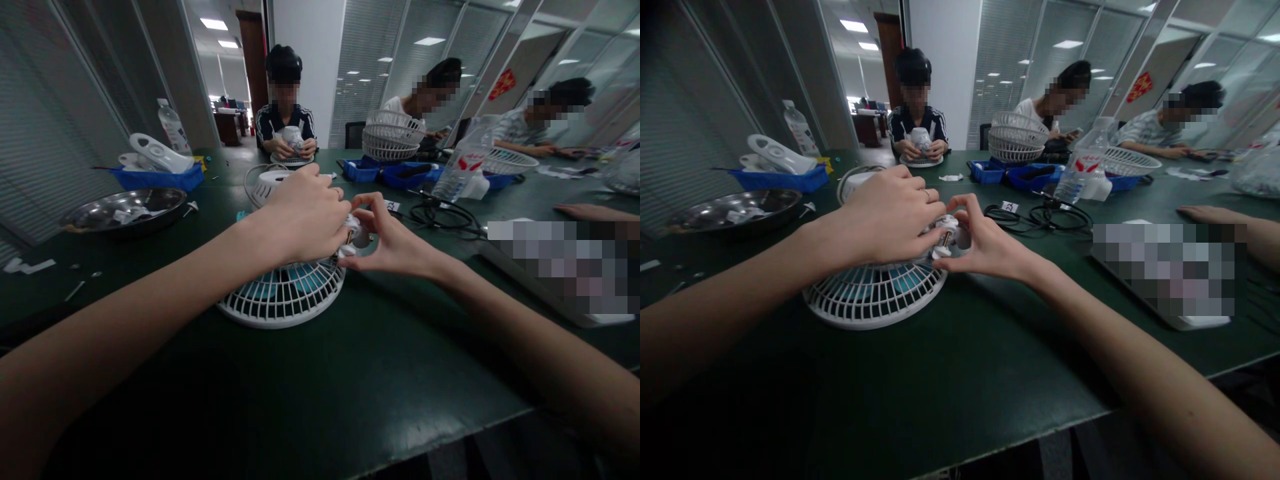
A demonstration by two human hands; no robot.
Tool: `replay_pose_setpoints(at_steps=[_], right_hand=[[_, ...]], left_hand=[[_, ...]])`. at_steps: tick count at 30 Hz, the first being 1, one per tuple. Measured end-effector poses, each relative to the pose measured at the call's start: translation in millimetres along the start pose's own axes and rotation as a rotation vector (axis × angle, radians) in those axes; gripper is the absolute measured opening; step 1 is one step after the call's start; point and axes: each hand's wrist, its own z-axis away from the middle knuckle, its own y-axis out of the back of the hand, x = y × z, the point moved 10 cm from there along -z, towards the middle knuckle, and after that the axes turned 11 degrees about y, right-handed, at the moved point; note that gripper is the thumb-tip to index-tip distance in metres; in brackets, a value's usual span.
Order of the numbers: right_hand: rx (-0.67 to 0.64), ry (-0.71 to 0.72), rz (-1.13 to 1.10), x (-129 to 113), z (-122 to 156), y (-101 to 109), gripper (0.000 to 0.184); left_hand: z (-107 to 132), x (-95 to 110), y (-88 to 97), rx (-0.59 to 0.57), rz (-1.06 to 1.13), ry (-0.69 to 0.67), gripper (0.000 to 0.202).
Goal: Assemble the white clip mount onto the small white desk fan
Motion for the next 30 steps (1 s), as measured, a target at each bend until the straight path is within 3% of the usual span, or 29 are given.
replay_pose_setpoints(at_steps=[7,13,17,19,26,30], right_hand=[[-0.042,-0.017,-0.182,-2.8,-0.3,0.0,0.054],[-0.077,-0.070,-0.211,5.1,3.7,1.3,0.058],[-0.084,-0.100,-0.328,12.5,4.7,2.4,0.045],[-0.094,-0.093,-0.381,14.0,4.4,1.6,0.048],[-0.102,-0.070,-0.350,12.2,3.9,1.5,0.062],[-0.093,-0.073,-0.297,11.3,3.2,2.8,0.053]], left_hand=[[-0.7,-1.4,-0.3,-0.023,0.008,0.009,0.052],[-0.2,2.6,0.2,-0.005,-0.008,-0.013,0.050],[0.2,2.6,0.0,-0.003,-0.020,-0.014,0.050],[0.1,1.5,-1.2,-0.017,-0.036,-0.009,0.052],[-0.4,-0.3,-1.0,-0.028,-0.001,-0.011,0.054],[0.6,1.1,-2.3,-0.022,0.008,-0.018,0.055]])
